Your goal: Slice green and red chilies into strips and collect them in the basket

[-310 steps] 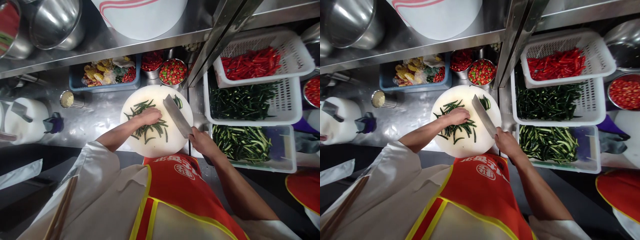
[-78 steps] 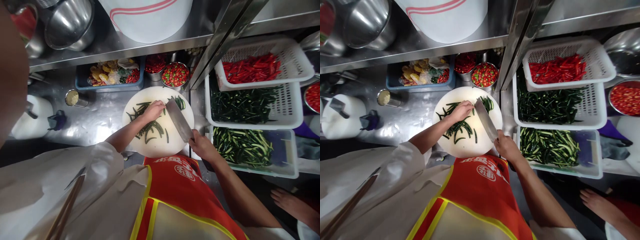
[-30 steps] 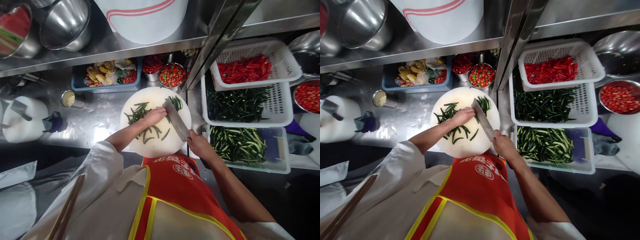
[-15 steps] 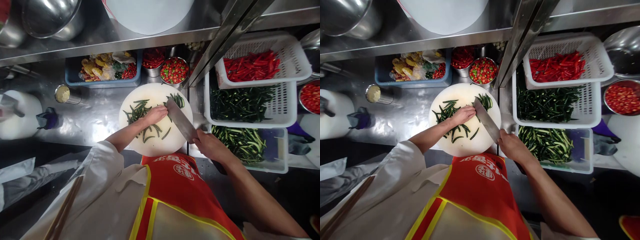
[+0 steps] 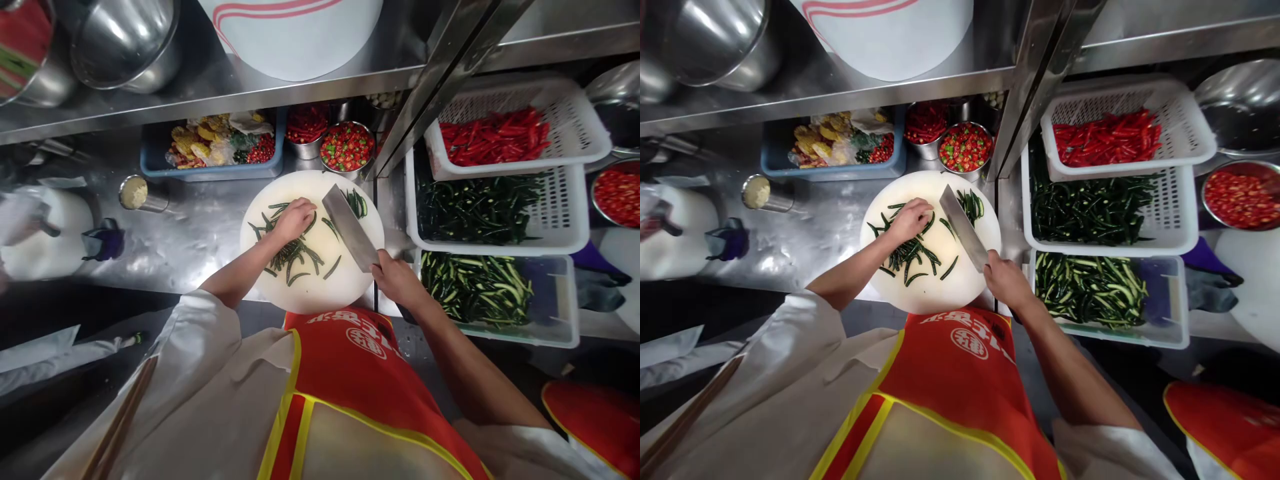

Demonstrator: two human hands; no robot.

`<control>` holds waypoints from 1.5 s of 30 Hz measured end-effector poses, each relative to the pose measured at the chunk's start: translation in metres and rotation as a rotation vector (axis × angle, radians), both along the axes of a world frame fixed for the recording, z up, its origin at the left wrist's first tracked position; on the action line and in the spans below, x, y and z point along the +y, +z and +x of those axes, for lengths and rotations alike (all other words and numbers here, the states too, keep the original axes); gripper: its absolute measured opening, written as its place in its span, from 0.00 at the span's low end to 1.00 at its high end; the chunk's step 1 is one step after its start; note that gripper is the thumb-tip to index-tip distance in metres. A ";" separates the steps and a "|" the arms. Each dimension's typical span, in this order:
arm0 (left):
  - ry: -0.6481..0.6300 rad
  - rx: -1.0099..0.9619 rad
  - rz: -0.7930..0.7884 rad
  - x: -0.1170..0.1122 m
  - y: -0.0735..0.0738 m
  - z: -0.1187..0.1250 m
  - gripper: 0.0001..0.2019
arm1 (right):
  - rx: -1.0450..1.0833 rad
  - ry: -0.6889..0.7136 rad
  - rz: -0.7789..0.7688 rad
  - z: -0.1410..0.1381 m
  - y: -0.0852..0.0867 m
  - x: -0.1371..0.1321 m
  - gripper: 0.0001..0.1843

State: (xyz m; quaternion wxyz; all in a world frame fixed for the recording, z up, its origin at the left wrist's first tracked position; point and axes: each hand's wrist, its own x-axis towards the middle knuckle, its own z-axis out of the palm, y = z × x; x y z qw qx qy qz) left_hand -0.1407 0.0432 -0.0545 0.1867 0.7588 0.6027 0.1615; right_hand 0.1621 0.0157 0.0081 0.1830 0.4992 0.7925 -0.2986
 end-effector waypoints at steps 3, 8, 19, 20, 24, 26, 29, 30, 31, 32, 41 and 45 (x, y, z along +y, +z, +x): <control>-0.192 0.089 -0.075 0.007 0.003 -0.011 0.17 | -0.024 0.040 0.028 0.011 0.011 -0.015 0.15; -0.296 0.216 -0.118 0.014 0.014 -0.020 0.10 | -0.038 0.137 -0.051 0.031 0.019 -0.026 0.12; -0.347 0.086 -0.046 -0.006 -0.001 0.024 0.15 | -0.037 0.096 -0.001 0.014 0.017 -0.011 0.14; -0.346 0.086 -0.029 -0.008 -0.004 0.030 0.15 | -0.024 0.103 0.004 0.014 0.017 -0.010 0.13; -0.300 0.073 0.008 -0.012 -0.012 0.039 0.16 | 0.002 0.115 -0.044 0.022 0.019 0.000 0.12; -0.283 0.050 0.012 -0.013 -0.012 0.040 0.16 | -0.008 0.104 -0.090 0.030 0.021 0.007 0.11; -0.278 0.025 0.008 -0.015 -0.012 0.039 0.17 | -0.042 0.082 -0.141 0.039 0.023 0.015 0.10; -0.280 0.019 0.007 -0.015 -0.012 0.039 0.17 | -0.050 0.085 -0.145 0.038 0.023 0.016 0.11; -0.278 0.014 0.008 -0.015 -0.013 0.039 0.17 | -0.053 0.097 -0.141 0.036 0.022 0.017 0.11; -0.275 0.009 0.011 -0.015 -0.014 0.039 0.16 | -0.049 0.115 -0.127 0.032 0.020 0.016 0.12; -0.305 0.087 -0.011 -0.025 -0.001 0.046 0.15 | 0.011 0.039 -0.014 -0.015 -0.005 0.020 0.15; -0.614 0.136 -0.057 -0.054 0.016 0.064 0.14 | 0.053 0.031 -0.004 0.004 0.005 0.015 0.15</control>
